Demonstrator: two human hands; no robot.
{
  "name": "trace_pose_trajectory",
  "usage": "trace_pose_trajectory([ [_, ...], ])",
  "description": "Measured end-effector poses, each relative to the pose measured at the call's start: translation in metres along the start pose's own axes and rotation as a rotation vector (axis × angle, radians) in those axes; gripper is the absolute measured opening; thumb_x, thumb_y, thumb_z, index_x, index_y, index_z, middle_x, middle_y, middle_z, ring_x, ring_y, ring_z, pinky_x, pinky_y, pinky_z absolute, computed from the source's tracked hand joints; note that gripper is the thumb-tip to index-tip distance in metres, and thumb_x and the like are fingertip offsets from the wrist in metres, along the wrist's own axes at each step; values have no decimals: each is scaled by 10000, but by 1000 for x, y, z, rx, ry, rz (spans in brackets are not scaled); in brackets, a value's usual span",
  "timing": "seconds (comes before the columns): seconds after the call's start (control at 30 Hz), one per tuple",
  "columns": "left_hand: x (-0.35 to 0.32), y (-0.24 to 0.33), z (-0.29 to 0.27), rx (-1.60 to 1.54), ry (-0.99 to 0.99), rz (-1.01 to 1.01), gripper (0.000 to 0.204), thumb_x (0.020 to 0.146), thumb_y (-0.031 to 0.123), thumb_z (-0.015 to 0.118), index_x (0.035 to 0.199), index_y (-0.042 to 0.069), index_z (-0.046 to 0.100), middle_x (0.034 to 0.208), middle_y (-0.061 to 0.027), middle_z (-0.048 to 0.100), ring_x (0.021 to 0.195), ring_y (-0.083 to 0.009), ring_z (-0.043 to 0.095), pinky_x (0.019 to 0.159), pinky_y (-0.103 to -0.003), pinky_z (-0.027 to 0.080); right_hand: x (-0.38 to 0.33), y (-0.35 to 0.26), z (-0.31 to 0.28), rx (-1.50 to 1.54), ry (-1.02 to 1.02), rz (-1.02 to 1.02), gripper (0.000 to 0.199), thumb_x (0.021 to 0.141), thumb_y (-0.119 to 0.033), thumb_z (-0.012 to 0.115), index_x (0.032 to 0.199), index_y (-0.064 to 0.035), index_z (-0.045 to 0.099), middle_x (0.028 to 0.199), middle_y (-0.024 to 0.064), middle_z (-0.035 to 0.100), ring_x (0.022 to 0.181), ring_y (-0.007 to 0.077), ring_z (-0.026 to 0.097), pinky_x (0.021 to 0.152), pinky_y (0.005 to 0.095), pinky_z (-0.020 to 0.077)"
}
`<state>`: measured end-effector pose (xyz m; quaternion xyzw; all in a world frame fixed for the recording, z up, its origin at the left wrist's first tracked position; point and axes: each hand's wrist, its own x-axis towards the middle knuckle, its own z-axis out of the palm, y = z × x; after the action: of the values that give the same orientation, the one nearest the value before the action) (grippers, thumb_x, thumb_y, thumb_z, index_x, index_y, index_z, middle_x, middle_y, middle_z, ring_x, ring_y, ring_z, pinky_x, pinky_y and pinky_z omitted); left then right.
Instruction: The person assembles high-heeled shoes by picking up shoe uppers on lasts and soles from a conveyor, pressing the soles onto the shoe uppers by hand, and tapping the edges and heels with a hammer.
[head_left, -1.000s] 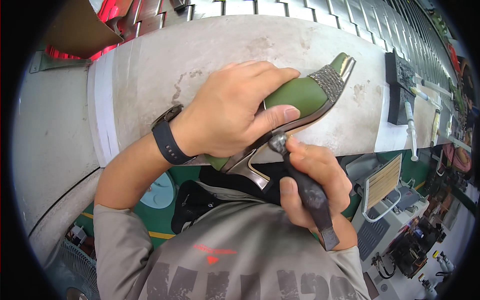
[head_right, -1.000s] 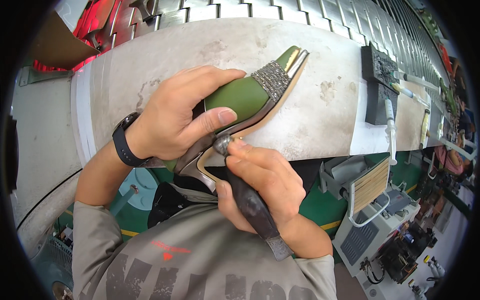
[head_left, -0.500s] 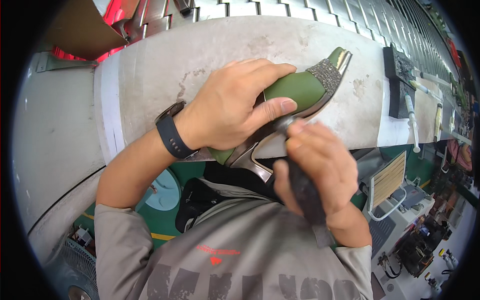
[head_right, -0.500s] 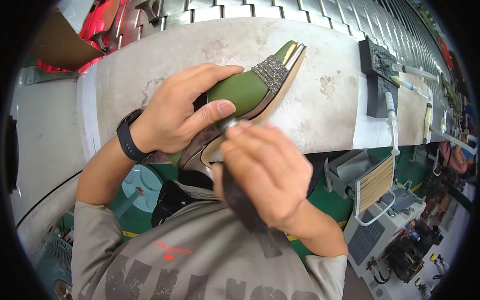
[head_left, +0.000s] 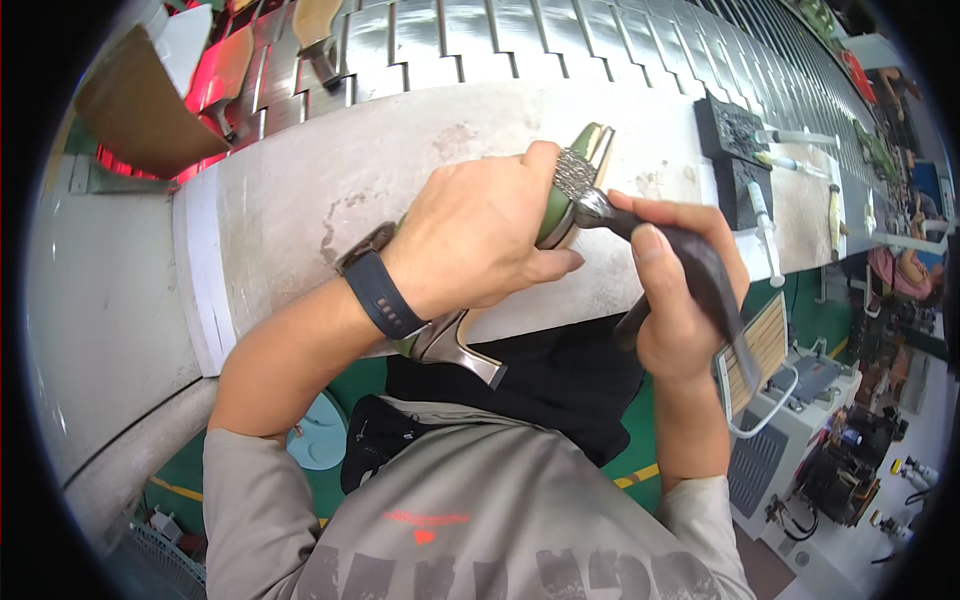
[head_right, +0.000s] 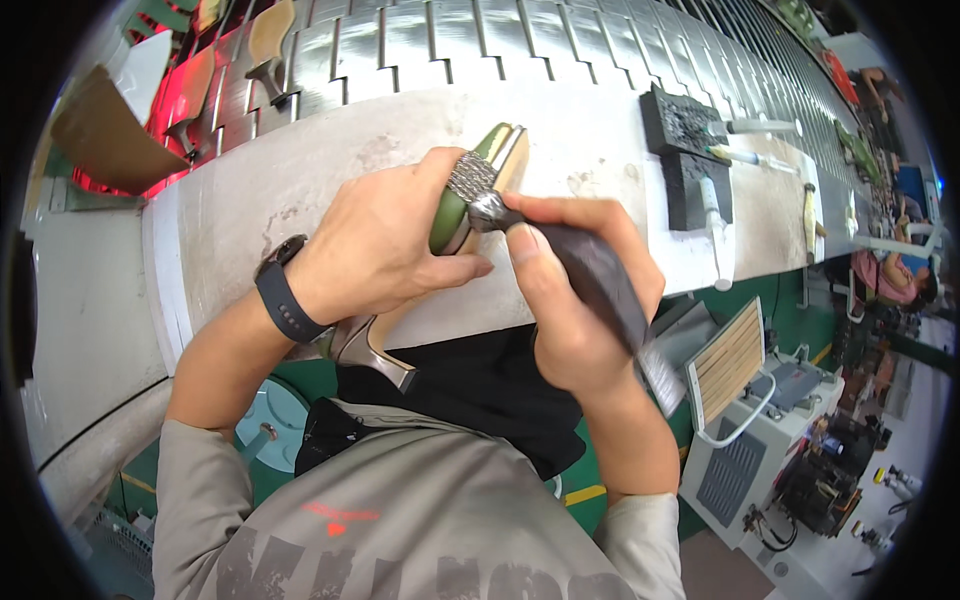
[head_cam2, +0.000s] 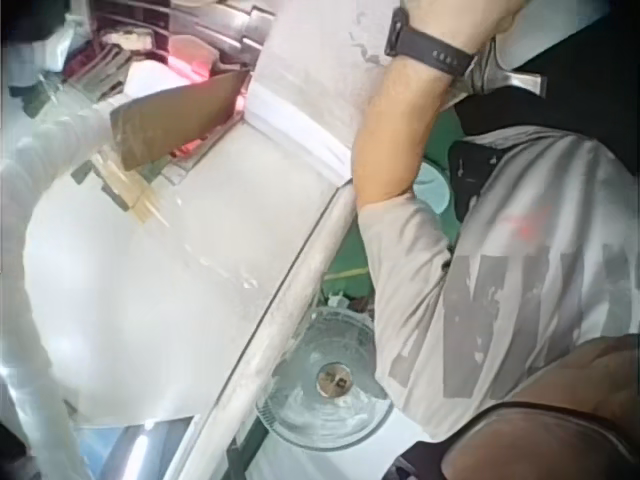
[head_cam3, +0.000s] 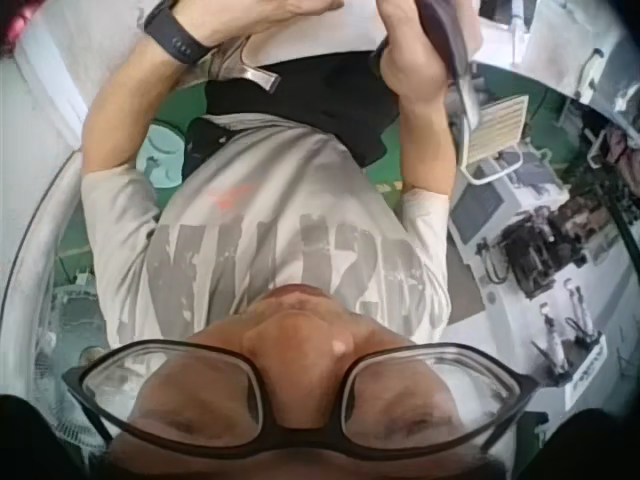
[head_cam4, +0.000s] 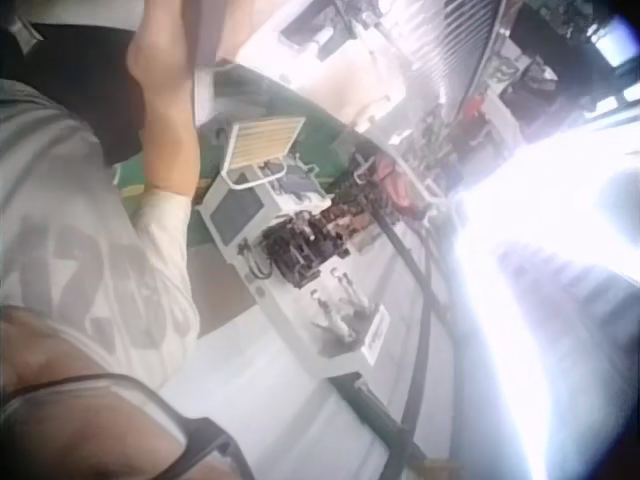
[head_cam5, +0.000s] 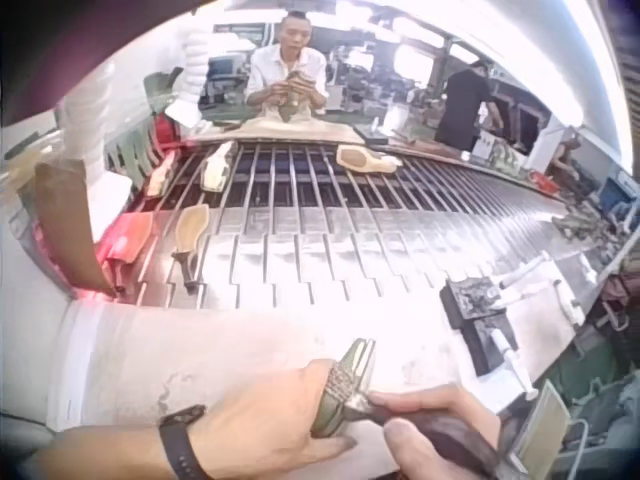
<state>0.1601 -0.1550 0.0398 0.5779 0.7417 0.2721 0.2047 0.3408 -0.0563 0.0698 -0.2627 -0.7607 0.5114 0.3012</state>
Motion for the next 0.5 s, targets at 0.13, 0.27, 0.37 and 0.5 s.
trace_pose_trajectory([
  [0.13, 0, -3, 0, -14, -6, 5, 726, 752, 323, 891, 1284, -24, 539, 851, -222, 690, 838, -435, 692, 748, -496, 550, 40, 7, -1, 60, 22, -46, 160, 955, -78, 727, 1031, 62, 711, 921, 96, 779, 822, 82, 681, 751, 230, 529],
  [0.27, 4, -1, -8, -34, -50, -66, 746, 751, 337, 895, 1297, -35, 548, 883, -233, 703, 855, -433, 701, 761, -488, 555, 73, 29, -4, 163, 113, 15, 199, 969, -143, 714, 1028, 48, 713, 910, 92, 780, 834, 110, 700, 751, 266, 542],
  [0.37, 11, -8, -10, -75, 50, 29, 766, 749, 344, 900, 1313, -39, 551, 927, -243, 713, 881, -437, 704, 777, -481, 560, 79, 82, -20, 133, 109, 264, 174, 972, -162, 720, 1030, 2, 733, 940, 93, 771, 912, 164, 734, 790, 296, 571],
  [0.5, -8, 17, -58, -157, 500, 298, 803, 751, 255, 918, 1390, -31, 526, 1206, -192, 707, 1047, -305, 723, 945, -393, 555, 51, 83, -25, 291, 155, 286, 183, 977, -163, 719, 1039, 8, 732, 994, 106, 766, 958, 181, 728, 872, 314, 592],
])
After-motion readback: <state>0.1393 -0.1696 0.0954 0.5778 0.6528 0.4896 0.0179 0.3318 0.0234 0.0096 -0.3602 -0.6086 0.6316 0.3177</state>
